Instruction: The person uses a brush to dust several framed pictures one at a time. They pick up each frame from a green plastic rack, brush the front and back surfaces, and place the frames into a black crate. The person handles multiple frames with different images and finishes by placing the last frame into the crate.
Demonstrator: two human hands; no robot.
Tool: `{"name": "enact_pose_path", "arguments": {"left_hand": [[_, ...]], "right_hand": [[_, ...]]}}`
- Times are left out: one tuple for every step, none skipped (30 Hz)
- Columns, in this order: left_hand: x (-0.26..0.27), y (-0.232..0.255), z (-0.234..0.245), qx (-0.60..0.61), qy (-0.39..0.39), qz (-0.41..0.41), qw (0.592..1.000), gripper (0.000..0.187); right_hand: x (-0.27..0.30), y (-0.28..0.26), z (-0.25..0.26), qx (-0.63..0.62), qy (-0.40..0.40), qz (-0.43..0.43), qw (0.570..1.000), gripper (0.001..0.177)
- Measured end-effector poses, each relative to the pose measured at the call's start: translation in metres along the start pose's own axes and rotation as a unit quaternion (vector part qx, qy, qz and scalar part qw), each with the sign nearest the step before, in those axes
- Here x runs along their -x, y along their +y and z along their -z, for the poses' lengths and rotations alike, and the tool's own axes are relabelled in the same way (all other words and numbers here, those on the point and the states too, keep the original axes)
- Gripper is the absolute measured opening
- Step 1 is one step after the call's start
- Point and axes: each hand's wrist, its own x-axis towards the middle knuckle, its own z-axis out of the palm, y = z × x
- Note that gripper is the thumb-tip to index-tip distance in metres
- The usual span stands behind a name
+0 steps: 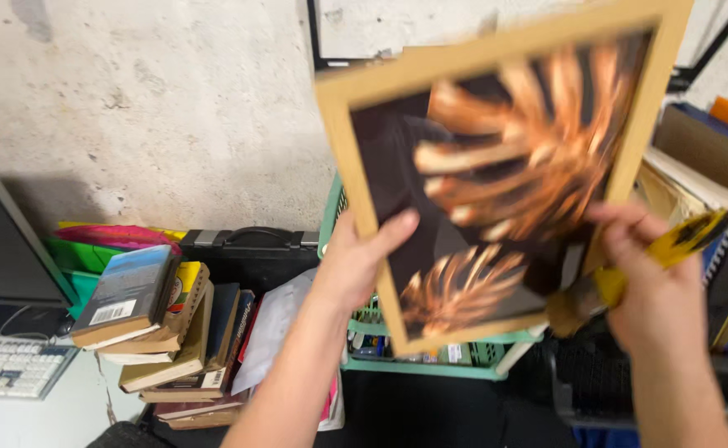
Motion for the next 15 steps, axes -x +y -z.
{"name": "enact_pose_path", "arguments": {"left_hand": [[0.013, -0.004, 0.007, -0.015, 0.002, -0.006, 1.000, 0.039], [0.026, -0.010, 0.016, -0.030, 0.005, -0.011, 0.999, 0.038], [0.039, -0.018, 0.025, -0.044, 0.008, -0.016, 0.999, 0.037], [0.050, -0.026, 0.034, -0.050, 0.011, 0.000, 0.999, 0.036], [0.061, -0.036, 0.044, -0.056, 0.014, 0.017, 0.998, 0.034], [0.069, -0.046, 0.054, -0.062, 0.017, 0.034, 0.997, 0.033], [0.073, -0.056, 0.066, -0.092, -0.002, 0.059, 0.994, 0.033], [0.078, -0.068, 0.078, -0.122, -0.020, 0.087, 0.989, 0.033], [0.082, -0.079, 0.089, -0.150, -0.040, 0.114, 0.981, 0.033], [0.085, -0.092, 0.097, -0.135, -0.067, 0.117, 0.982, 0.035], [0.087, -0.106, 0.102, -0.118, -0.093, 0.121, 0.981, 0.036], [0.091, -0.120, 0.105, -0.100, -0.119, 0.126, 0.980, 0.037], [0.095, -0.132, 0.109, -0.121, -0.115, 0.150, 0.974, 0.038], [0.098, -0.144, 0.110, -0.142, -0.109, 0.172, 0.969, 0.038], [0.102, -0.156, 0.109, -0.163, -0.103, 0.194, 0.962, 0.039]], "right_hand": [[0.014, 0.011, 0.000, 0.003, -0.006, -0.009, 1.000, 0.012], [0.030, 0.022, 0.000, 0.007, -0.012, -0.021, 1.000, 0.009], [0.047, 0.033, 0.000, -0.009, -0.002, -0.015, 1.000, 0.011], [0.060, 0.043, 0.000, -0.025, 0.007, -0.006, 1.000, 0.017], [0.069, 0.050, 0.001, -0.042, 0.016, 0.003, 0.999, 0.025], [0.077, 0.056, 0.006, -0.058, 0.021, -0.003, 0.998, 0.030], [0.087, 0.060, 0.011, -0.074, 0.027, -0.009, 0.997, 0.035], [0.098, 0.065, 0.016, -0.089, 0.034, -0.017, 0.995, 0.040], [0.108, 0.070, 0.022, -0.030, 0.037, -0.022, 0.999, 0.035], [0.115, 0.075, 0.028, 0.028, 0.039, -0.025, 0.999, 0.029], [0.123, 0.084, 0.031, 0.085, 0.042, -0.028, 0.995, 0.024], [0.133, 0.095, 0.031, 0.090, 0.075, -0.057, 0.991, 0.022], [0.142, 0.106, 0.033, 0.094, 0.109, -0.086, 0.986, 0.020], [0.151, 0.114, 0.036, 0.099, 0.138, -0.115, 0.979, 0.019], [0.164, 0.120, 0.041, 0.139, 0.148, -0.110, 0.973, 0.017]]}}
